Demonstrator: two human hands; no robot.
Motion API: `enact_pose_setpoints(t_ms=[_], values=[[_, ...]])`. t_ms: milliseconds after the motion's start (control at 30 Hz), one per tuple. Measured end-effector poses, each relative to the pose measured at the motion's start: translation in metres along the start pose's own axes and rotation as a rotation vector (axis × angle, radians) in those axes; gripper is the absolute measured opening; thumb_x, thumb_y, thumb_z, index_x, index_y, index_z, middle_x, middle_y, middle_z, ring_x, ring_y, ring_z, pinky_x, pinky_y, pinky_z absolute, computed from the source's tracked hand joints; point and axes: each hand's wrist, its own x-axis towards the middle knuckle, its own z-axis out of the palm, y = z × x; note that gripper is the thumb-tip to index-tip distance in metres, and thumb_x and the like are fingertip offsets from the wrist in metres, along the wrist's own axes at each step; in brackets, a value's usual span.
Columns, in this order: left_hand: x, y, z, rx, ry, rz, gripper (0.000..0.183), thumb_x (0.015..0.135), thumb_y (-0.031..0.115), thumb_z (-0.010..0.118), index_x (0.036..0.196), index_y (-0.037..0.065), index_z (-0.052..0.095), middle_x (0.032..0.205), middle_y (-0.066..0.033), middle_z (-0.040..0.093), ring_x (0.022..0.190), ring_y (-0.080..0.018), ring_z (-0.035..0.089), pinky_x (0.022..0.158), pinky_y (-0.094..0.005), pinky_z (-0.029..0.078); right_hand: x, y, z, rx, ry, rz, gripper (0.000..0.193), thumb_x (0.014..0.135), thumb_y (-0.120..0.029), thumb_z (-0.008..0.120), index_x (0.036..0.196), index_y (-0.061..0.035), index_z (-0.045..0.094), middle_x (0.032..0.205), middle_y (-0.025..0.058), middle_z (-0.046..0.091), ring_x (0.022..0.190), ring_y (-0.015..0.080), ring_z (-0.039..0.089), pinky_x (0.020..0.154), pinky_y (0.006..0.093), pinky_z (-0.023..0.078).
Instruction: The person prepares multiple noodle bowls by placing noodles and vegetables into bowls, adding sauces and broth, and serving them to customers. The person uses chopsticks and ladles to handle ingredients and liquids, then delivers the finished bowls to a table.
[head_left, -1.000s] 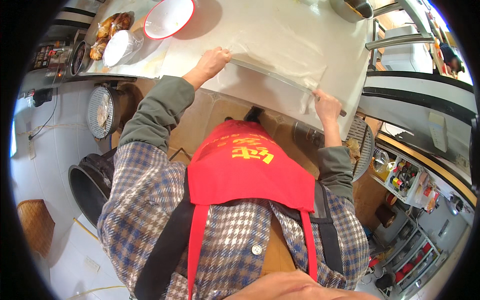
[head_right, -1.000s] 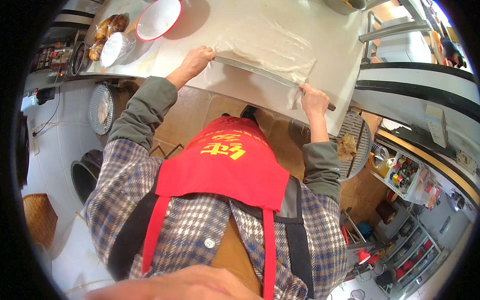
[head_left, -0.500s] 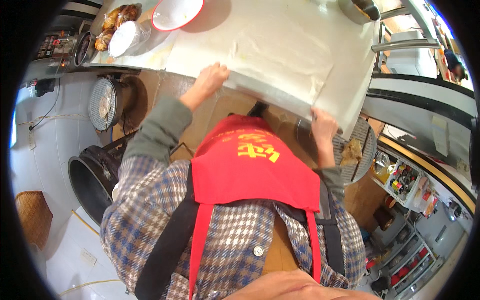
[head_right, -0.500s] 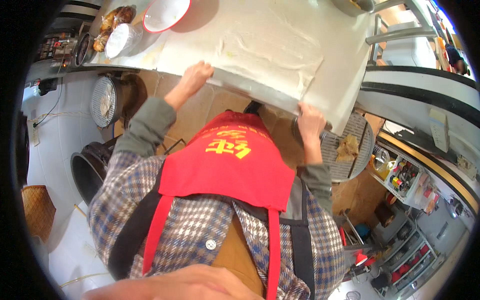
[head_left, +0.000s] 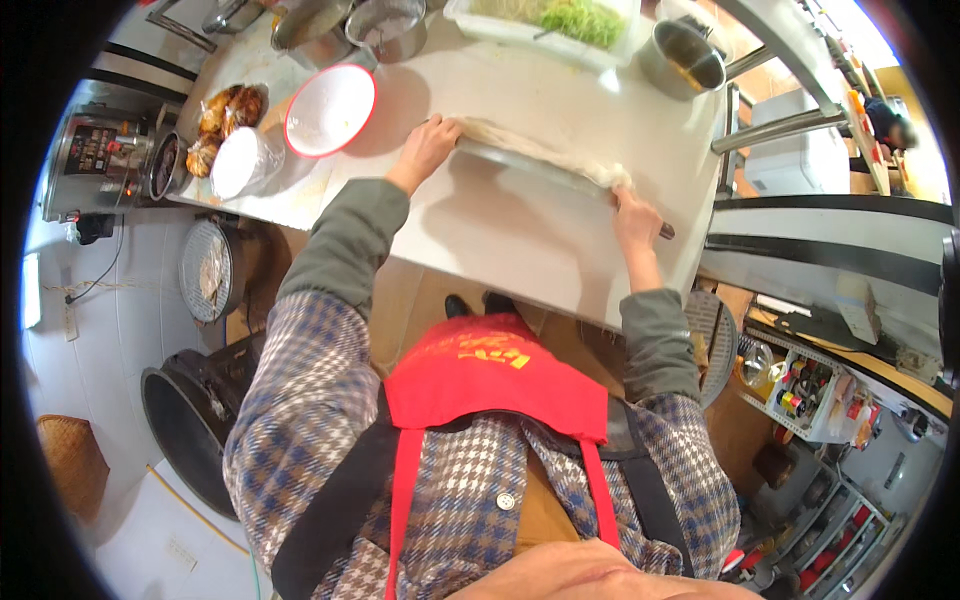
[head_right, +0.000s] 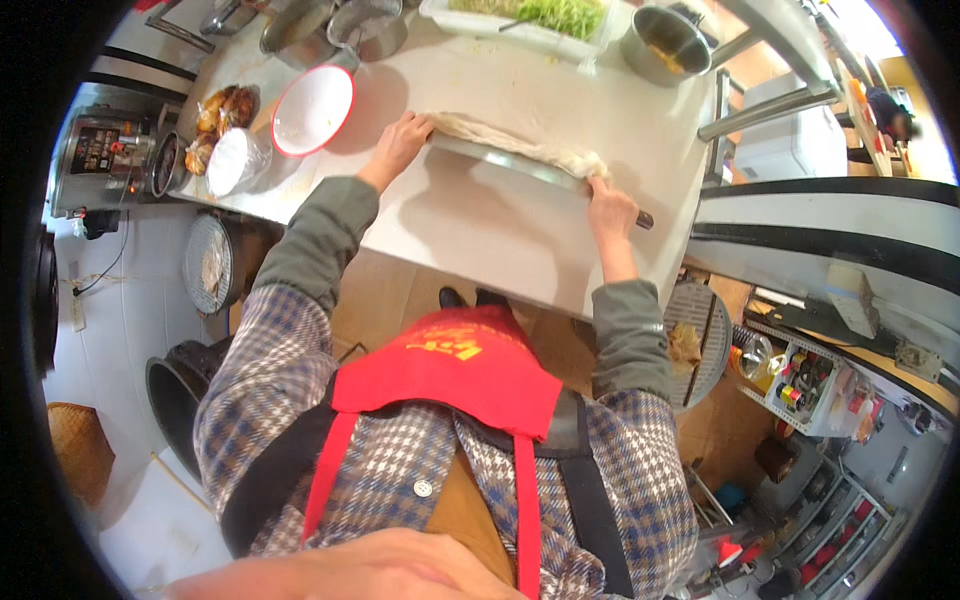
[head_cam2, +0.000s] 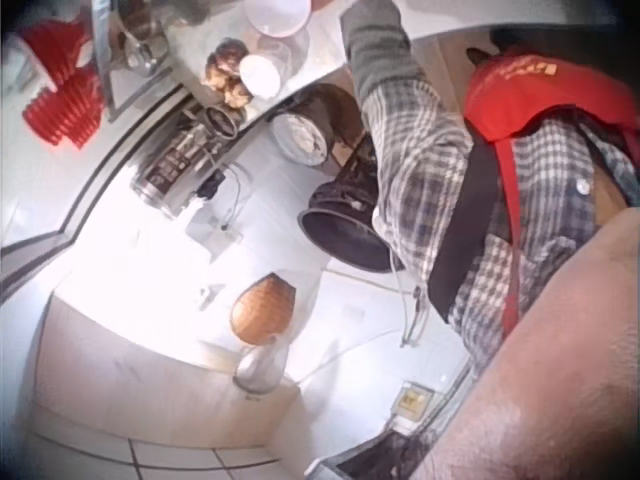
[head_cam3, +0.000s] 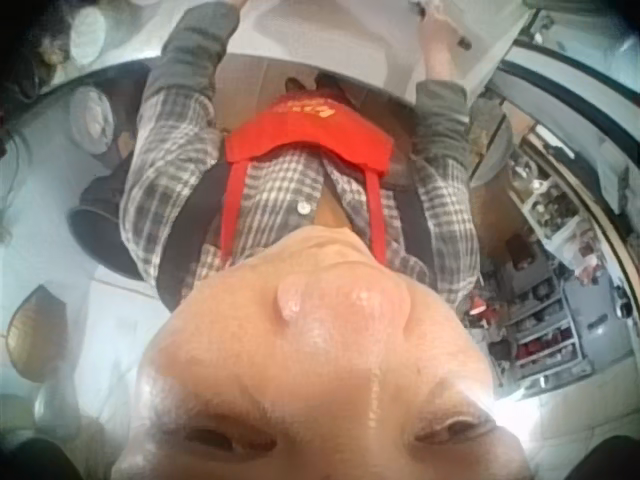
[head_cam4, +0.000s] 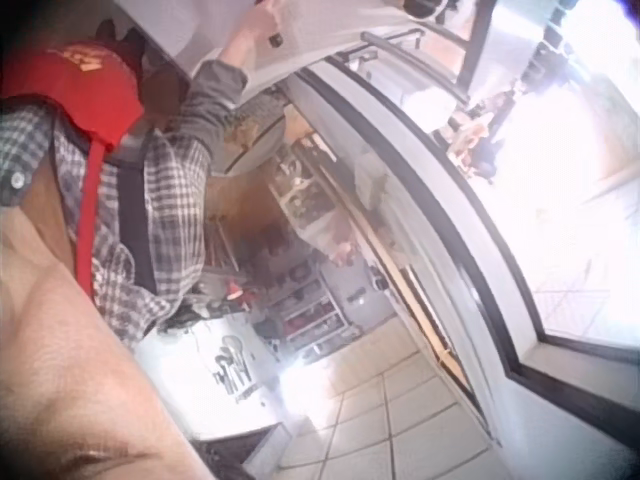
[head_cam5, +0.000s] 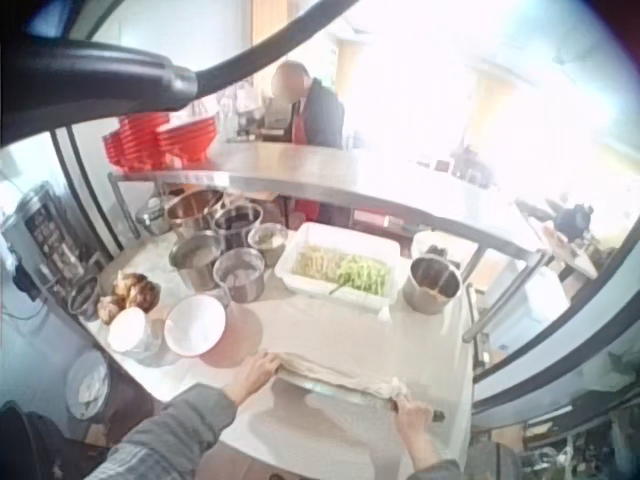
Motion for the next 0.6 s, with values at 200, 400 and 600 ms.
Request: enact_pose_setpoints(t_ms=[200,400,600], values=[[0.052,0.021,-0.046,0.098,0.297,0.202,0.027,0.078,0.006,0.062,0.104,0.011,0.065,0.103,-0.0078,0.063,0.103,-0.0296,0.059,0.088,-0.0405,0.051,-0.007,0.036,-0.04,-0.059,-0.075,0.161,0.016,0.083,-0.017,0.06,0.094,-0.0237,0.069,0.077,0.0083,0.068,0.068,0.0299,0.066,0.058,0.0412,0.05],[-0.094,0.091,-0.084,-0.444,0.191,-0.059,0.034,0.075,-0.005,0.061,0.107,0.007,0.062,0.105,-0.0112,0.06,0.102,-0.0323,0.057,0.082,-0.0409,0.05,-0.195,0.039,-0.1,0.017,0.127,0.68,0.031,0.088,-0.019,0.061,0.119,-0.0153,0.063,0.094,0.0092,0.069,0.082,0.0309,0.065,0.069,0.042,0.051],[-0.134,0.116,-0.084,-0.621,0.042,-0.253,0.023,0.077,-0.005,0.061,0.097,0.007,0.065,0.096,-0.009,0.063,0.092,-0.0275,0.061,0.075,-0.0366,0.052,-0.214,0.021,-0.083,-0.101,-0.173,0.67,0.043,0.083,-0.028,0.068,0.124,-0.0181,0.061,0.099,0.0113,0.061,0.094,0.033,0.054,0.083,0.0445,0.045]])
